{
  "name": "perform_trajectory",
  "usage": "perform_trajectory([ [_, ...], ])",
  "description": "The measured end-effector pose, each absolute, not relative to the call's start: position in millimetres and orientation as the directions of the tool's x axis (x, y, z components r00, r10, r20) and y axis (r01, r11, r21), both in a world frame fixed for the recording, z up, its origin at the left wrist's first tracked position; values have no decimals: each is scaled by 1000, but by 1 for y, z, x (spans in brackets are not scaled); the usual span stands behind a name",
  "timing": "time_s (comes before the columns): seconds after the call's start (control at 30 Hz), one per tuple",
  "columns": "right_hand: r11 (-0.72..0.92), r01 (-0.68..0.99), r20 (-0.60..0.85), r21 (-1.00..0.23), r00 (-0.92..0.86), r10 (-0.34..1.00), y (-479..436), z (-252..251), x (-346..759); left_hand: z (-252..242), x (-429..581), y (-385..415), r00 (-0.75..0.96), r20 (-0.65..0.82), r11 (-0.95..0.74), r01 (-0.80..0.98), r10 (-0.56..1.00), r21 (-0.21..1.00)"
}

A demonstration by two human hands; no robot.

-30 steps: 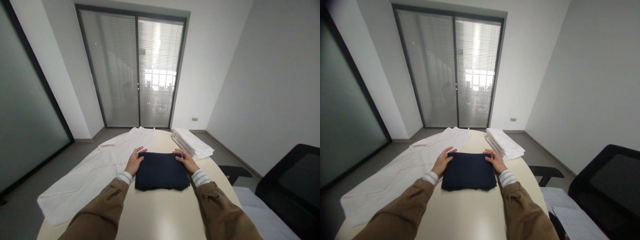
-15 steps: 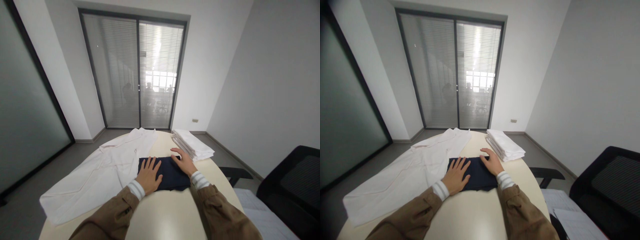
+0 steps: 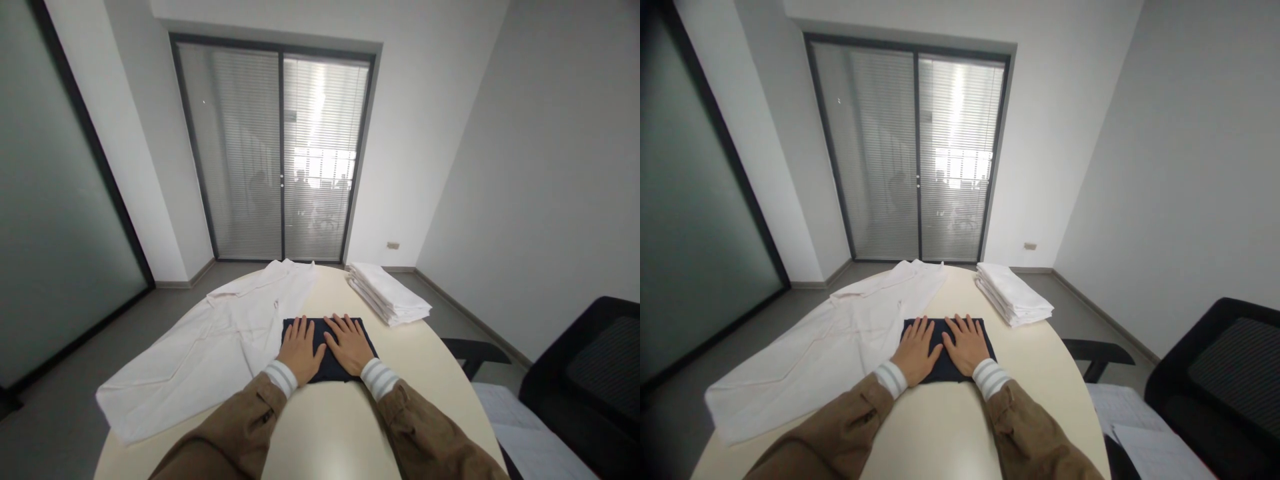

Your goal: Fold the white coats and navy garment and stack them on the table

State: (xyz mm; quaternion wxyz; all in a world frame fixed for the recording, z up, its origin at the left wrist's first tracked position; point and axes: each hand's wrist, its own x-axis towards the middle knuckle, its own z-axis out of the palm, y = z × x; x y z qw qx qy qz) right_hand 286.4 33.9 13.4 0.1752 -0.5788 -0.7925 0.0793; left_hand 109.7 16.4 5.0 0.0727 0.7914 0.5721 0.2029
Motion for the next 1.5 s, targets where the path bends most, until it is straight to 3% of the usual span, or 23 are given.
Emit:
perform_trajectory([
  [0.23,-4,923,115,-385,52,992,41,6,298,4,110,15,150,237,-242,870,960,429],
  [0.53,-68,873,185,-484,177,967,46,-5,308,5,111,16,45,254,-161,872,966,461],
  [0.7,174,737,363,-653,103,926,58,-8,326,-2,110,20,-15,279,-138,842,960,522],
  [0.87,346,334,413,-877,155,897,65,3,348,-13,107,31,-117,362,-195,673,925,713],
  [1.03,464,131,481,-876,301,824,61,20,364,-14,105,42,-203,291,-209,347,935,914],
  [1.13,483,52,465,-874,380,800,59,25,371,-8,104,46,-129,241,-227,118,962,967],
  [1.23,435,-75,389,-897,333,859,56,26,375,-1,103,44,-93,350,-349,26,932,937],
  [1.4,125,-169,128,-978,-8,992,45,25,373,8,103,33,-201,495,-481,118,845,869],
  [1.5,172,-135,177,-976,-25,984,40,26,369,11,102,29,-270,531,-502,172,803,848],
])
